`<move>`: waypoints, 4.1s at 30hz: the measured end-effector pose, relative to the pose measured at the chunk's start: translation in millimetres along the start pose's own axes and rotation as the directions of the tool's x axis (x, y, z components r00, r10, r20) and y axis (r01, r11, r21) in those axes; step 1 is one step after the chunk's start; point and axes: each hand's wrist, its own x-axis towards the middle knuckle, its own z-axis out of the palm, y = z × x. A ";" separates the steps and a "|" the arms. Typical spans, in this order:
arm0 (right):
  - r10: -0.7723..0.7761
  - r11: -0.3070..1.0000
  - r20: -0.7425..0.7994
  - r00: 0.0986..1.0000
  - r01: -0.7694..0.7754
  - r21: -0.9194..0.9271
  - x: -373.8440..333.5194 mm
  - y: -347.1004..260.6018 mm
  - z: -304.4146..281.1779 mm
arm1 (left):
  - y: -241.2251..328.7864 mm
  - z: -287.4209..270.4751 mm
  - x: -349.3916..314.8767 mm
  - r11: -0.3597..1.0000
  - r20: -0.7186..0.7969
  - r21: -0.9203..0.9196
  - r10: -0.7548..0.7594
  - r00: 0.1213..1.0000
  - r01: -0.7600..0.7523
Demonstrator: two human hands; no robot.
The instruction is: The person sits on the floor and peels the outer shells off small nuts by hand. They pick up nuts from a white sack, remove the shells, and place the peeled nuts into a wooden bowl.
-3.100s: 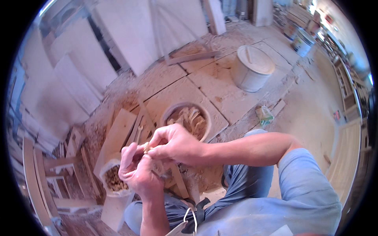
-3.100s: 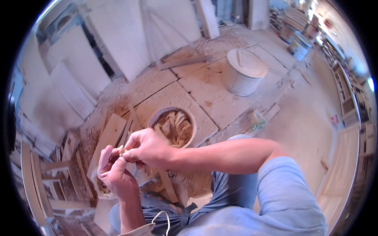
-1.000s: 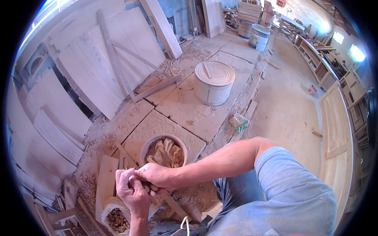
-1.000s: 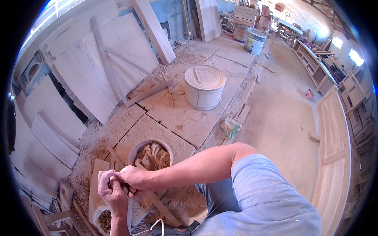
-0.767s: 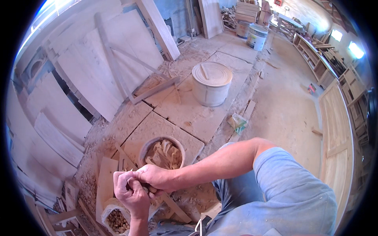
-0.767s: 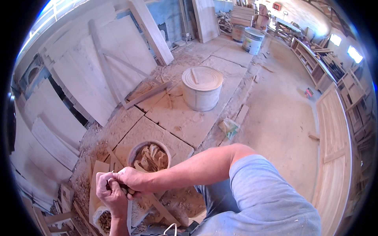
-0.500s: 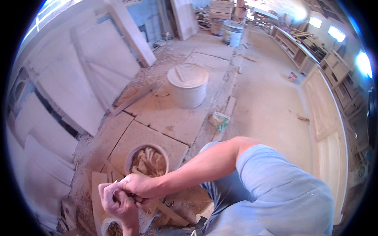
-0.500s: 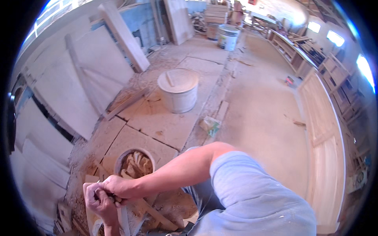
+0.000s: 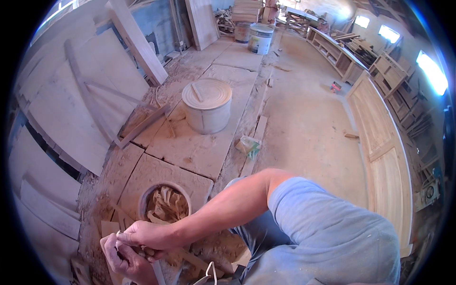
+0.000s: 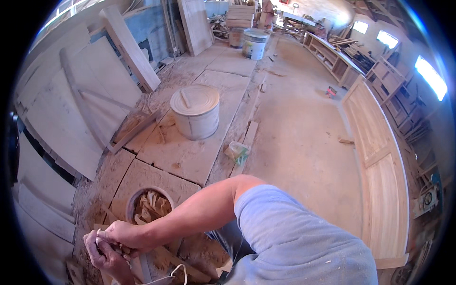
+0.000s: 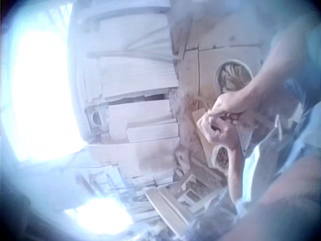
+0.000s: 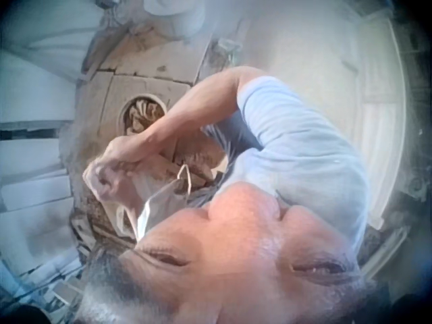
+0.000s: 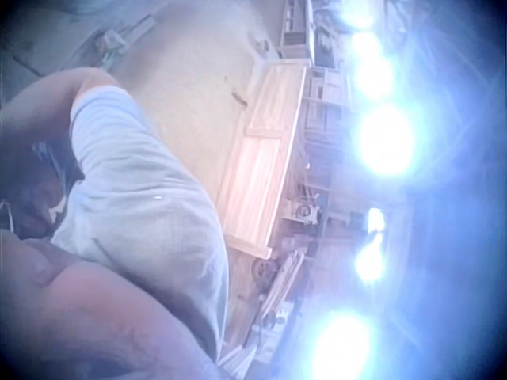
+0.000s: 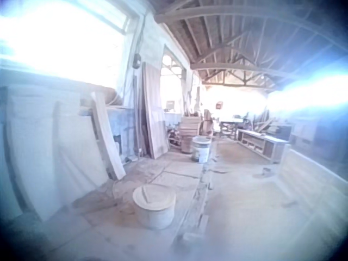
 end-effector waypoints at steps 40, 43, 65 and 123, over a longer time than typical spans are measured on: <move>0.025 0.999 -0.172 0.985 -0.019 0.038 6.7 5.6 -2.4 | -3.9 -0.1 7.0 0.324 0.521 -0.554 -0.583 0.623 0.766; 0.027 0.997 -0.174 0.984 -0.013 0.080 5.4 6.5 -0.3 | -15.6 -0.6 6.2 0.376 0.539 -0.539 -0.534 0.651 0.754; -0.154 0.988 -0.110 0.982 0.153 -0.011 10.7 14.0 10.0 | -5.0 9.5 0.2 0.680 0.059 -0.557 -0.540 0.840 0.477; 0.327 0.698 0.046 0.944 -0.208 -0.685 -36.3 -37.0 -10.2 | 25.2 -55.5 2.0 0.552 0.396 -0.677 -0.285 0.873 0.487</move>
